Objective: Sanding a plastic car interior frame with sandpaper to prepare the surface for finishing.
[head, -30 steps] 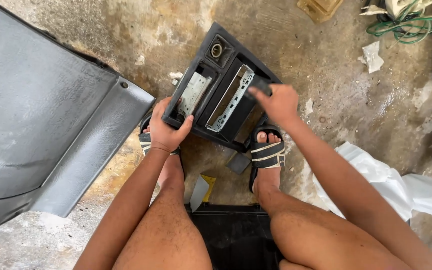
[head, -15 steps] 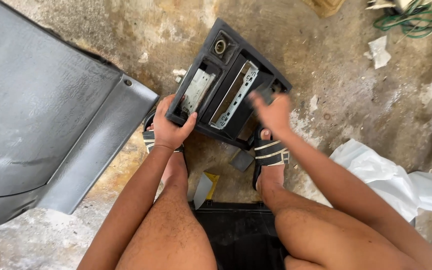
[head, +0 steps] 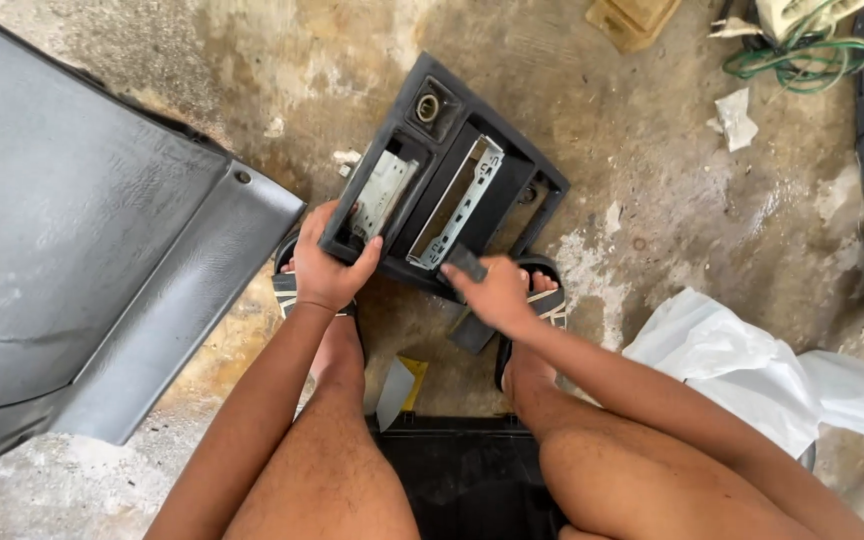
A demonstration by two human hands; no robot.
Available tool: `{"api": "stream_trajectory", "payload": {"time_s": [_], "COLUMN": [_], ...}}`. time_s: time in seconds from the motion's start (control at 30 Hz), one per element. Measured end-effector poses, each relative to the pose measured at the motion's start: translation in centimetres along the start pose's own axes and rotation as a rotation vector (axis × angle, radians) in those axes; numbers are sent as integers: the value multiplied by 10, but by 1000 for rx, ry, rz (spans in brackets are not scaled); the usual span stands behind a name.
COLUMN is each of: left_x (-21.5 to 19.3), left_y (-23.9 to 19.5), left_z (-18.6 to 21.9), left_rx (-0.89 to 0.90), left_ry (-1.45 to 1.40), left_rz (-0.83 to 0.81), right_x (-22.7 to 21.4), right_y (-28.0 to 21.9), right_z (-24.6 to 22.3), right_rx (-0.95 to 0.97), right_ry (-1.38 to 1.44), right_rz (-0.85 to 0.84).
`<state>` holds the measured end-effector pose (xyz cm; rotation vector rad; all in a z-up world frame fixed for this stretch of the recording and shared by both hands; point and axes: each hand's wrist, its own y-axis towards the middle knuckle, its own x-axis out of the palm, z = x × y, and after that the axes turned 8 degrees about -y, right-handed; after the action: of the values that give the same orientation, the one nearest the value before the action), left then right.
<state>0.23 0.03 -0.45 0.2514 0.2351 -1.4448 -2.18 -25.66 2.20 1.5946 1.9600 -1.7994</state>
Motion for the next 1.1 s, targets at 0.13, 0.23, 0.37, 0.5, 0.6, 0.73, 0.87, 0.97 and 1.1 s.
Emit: {"api": "stream_trajectory", "payload": {"time_s": [0.13,0.23,0.37,0.5,0.6,0.73,0.87,0.97,1.1], "left_x": [-2,0,0,0,0,-1,-4,-3,-7], "left_y": [1,-4,-1,-5,-5,-1,-5,-4,-3], "left_z": [-2,-4,-3,-6,-12,-8,-6,-9,-3], "left_rx": [-19,42,4,0,27,10,-6,19,16], "left_ry": [-18,11,4,8,42,-2,1,22,1], "left_rz": [-18,5,4,2,9,13,-8,-6,-5], "right_x": [-59,-75,-26,-46,-73,-61,-58,-75,-75], "right_y": [28,53,13,6,85,1,-7,53,15], "right_z": [-27,-30,-11,-26,-1,-39,-22,-3,-46], "right_rx": [-69,-49,-73,-132,-61,-114,-287,-275,-152], "right_ry": [155,234,55,85,256,123,58,-3,31], "right_rz": [44,306,149,94,278,214,74,228,221]}}
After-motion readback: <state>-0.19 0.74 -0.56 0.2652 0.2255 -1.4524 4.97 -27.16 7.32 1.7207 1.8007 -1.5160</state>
